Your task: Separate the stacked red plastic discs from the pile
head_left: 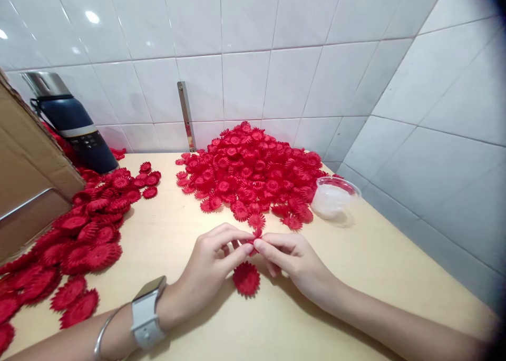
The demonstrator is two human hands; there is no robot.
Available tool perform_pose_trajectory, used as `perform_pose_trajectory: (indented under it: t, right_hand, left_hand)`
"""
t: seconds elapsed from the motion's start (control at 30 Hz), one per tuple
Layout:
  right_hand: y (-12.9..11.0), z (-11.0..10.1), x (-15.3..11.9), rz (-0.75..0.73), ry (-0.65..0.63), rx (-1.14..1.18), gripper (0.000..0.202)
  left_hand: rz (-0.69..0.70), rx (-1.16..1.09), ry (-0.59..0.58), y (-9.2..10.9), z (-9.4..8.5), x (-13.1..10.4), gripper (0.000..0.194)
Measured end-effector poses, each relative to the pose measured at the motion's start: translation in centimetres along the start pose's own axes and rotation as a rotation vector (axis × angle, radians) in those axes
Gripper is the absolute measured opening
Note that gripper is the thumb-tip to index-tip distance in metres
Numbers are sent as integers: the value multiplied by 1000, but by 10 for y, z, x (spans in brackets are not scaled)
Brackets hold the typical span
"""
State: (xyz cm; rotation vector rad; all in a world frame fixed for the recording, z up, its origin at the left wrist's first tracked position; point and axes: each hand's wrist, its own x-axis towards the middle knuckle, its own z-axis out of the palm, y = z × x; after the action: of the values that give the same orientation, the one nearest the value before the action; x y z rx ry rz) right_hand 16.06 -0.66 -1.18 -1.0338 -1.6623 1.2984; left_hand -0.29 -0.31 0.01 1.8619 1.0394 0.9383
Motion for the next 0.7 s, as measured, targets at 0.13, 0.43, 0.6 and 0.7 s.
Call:
perform_pose_trajectory:
  t: [0.13,0.43,0.6,0.7]
  right_hand:
    - [6,-1,2,-15,-19,30,40]
    - [8,0,1,-1,-79,97,32]
    - [3,2,0,-32,-142,152,26]
    - [0,3,1,-19,-202,228,24]
  left_hand:
    - [3,-26,-3,0,-1,0,14]
    - [-179,-270,-60,2,0,2,17]
    - [-241,-400,-92,3,0,3,15]
    - [-248,-377,-91,2,0,3,14]
